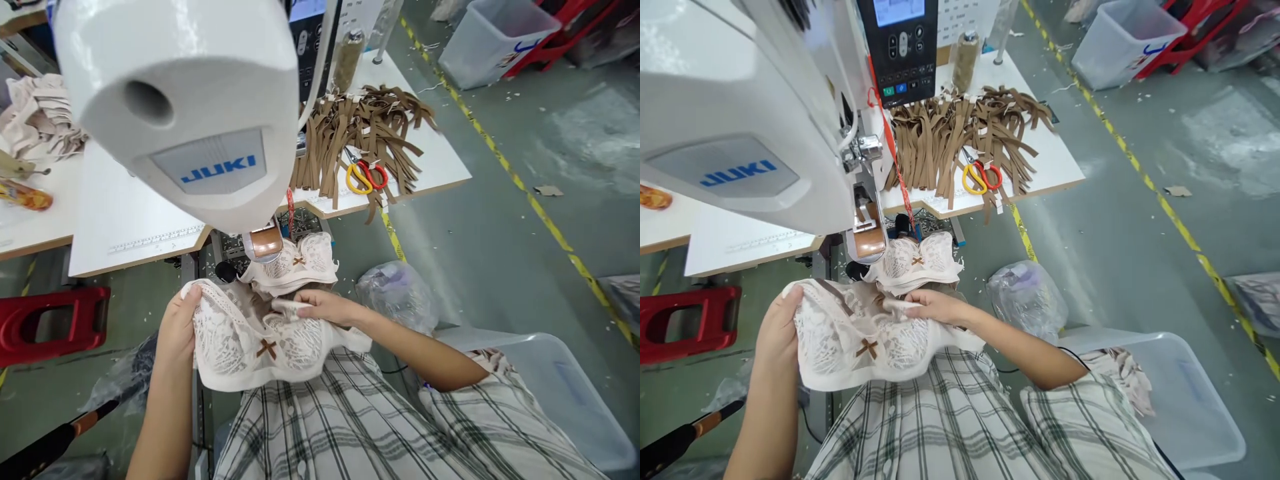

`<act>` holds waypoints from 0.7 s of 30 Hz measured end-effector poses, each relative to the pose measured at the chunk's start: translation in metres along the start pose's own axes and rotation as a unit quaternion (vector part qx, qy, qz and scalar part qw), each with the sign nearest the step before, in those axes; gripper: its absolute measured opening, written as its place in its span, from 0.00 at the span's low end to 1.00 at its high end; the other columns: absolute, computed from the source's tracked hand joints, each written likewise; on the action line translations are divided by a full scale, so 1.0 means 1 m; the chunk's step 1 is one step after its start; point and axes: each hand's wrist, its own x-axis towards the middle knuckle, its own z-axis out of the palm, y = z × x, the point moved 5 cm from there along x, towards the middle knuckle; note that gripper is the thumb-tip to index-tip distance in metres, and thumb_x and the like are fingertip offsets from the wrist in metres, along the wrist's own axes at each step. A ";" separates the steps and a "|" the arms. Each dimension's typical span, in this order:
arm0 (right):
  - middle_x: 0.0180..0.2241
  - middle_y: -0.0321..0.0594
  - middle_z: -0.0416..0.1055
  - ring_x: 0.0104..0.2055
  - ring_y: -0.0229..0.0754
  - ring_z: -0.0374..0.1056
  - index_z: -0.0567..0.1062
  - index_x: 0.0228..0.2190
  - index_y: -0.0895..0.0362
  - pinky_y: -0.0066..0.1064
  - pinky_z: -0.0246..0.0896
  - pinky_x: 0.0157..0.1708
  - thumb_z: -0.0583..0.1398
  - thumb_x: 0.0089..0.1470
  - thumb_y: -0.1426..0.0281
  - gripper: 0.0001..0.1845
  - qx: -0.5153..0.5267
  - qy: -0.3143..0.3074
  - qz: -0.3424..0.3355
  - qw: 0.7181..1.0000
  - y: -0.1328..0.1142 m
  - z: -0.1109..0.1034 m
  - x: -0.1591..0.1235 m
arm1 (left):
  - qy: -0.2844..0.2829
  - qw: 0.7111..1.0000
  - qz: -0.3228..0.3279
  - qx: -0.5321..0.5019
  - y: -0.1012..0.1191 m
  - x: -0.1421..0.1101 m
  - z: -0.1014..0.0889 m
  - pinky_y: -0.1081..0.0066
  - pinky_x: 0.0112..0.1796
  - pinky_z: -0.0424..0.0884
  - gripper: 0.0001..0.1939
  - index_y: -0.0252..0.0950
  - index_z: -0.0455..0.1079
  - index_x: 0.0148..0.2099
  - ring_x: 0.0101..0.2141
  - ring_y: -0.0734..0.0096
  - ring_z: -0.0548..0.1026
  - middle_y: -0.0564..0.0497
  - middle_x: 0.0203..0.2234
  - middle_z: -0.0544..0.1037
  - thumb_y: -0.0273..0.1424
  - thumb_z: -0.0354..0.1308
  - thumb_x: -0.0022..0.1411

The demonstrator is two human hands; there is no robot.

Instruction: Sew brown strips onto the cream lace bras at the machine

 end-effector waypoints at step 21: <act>0.39 0.51 0.74 0.42 0.52 0.69 0.71 0.33 0.58 0.38 0.60 0.40 0.58 0.58 0.56 0.16 -0.449 0.556 0.028 0.699 -0.195 -0.246 0.039 | -0.219 0.975 -0.032 -0.030 -0.006 -0.010 0.139 0.77 0.25 0.57 0.25 0.33 0.67 0.27 0.23 0.77 0.60 0.56 0.19 0.65 0.52 0.62 0.57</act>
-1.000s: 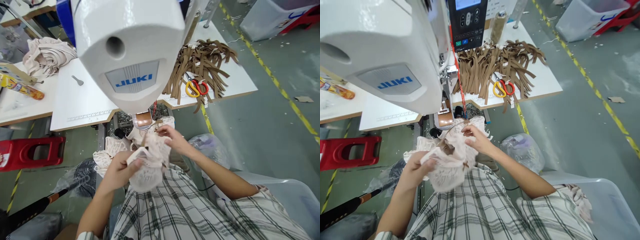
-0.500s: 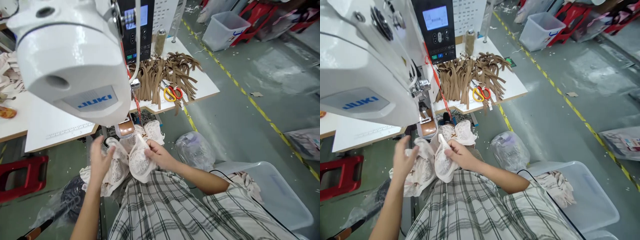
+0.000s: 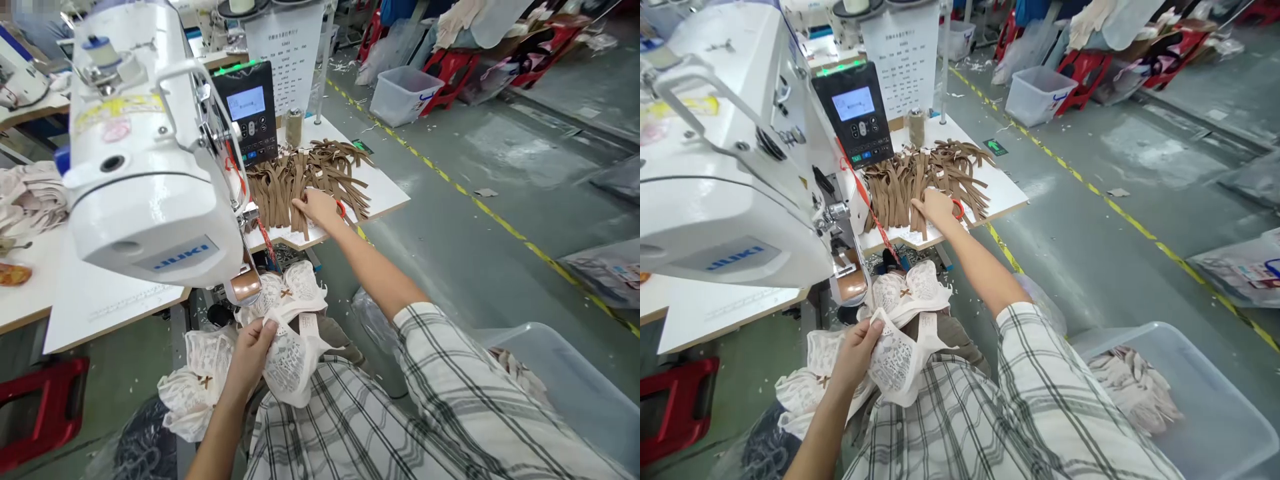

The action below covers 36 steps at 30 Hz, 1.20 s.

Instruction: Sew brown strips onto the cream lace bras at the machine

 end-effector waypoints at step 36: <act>0.24 0.30 0.68 0.24 0.29 0.60 0.79 0.34 0.55 0.22 0.57 0.25 0.70 0.47 0.57 0.16 0.618 -0.401 0.129 0.664 -0.049 0.057 -0.264 | -0.008 0.985 0.045 0.168 0.033 -0.033 -0.009 0.75 0.26 0.58 0.20 0.33 0.71 0.29 0.25 0.74 0.65 0.53 0.22 0.70 0.44 0.55 0.64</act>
